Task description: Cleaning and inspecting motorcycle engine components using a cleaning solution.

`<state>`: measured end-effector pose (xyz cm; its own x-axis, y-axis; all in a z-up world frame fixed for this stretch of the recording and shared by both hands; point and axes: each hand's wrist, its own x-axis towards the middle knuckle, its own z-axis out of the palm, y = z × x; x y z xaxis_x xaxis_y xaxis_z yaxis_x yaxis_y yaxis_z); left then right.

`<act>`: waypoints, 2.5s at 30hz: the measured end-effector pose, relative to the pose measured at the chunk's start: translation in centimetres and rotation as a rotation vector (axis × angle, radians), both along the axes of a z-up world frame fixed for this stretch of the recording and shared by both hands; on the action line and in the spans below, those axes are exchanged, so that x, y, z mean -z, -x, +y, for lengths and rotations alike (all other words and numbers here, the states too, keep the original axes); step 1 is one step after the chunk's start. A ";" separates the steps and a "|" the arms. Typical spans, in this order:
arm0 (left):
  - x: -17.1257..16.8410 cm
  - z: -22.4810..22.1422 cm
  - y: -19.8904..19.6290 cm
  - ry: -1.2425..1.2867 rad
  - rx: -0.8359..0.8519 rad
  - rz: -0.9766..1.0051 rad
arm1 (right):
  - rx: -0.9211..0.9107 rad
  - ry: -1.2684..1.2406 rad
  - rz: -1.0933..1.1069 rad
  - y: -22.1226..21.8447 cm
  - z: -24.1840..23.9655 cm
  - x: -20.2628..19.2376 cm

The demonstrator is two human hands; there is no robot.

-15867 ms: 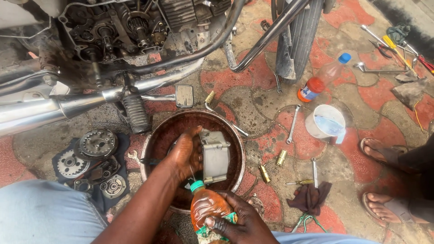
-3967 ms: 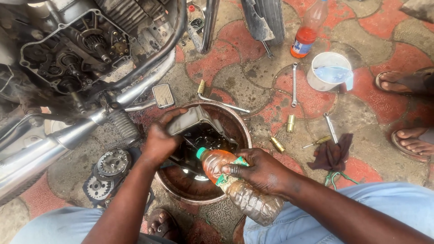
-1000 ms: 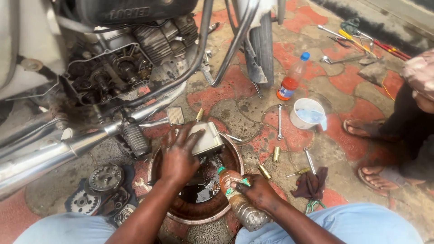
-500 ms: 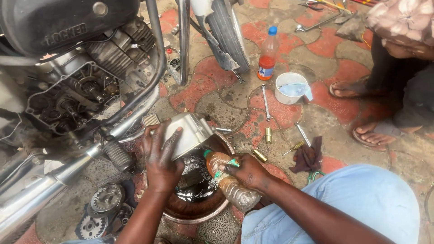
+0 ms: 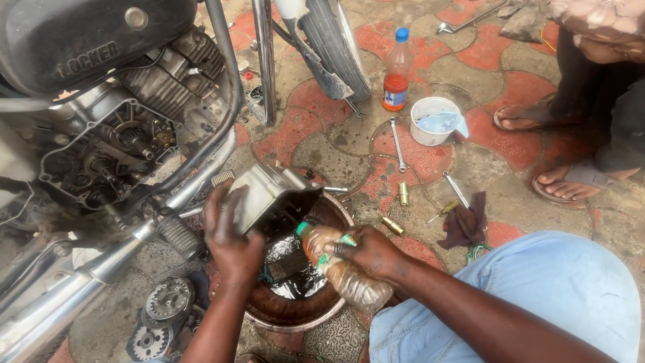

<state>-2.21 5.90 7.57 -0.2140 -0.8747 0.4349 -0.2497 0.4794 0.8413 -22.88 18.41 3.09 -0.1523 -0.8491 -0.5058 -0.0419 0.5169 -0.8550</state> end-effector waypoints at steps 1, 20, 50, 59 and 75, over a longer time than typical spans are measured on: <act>0.3 -0.2 -0.2 -0.002 -0.003 -0.002 | -0.003 -0.002 -0.002 0.2 0.1 0.5; 0.0 -1.8 -0.4 -0.016 -0.210 -0.047 | 0.116 -0.158 -0.020 -2.4 5.0 -0.1; -1.5 -1.5 -0.7 -0.328 0.129 -0.487 | 0.080 0.276 0.011 -3.6 9.8 2.7; -3.0 -0.1 -0.5 -0.128 0.164 -0.574 | 0.177 -0.096 -0.146 -3.6 9.1 -0.7; -2.8 -0.2 -1.9 0.487 0.054 -0.510 | 0.326 -0.022 -0.330 -4.3 7.8 -2.0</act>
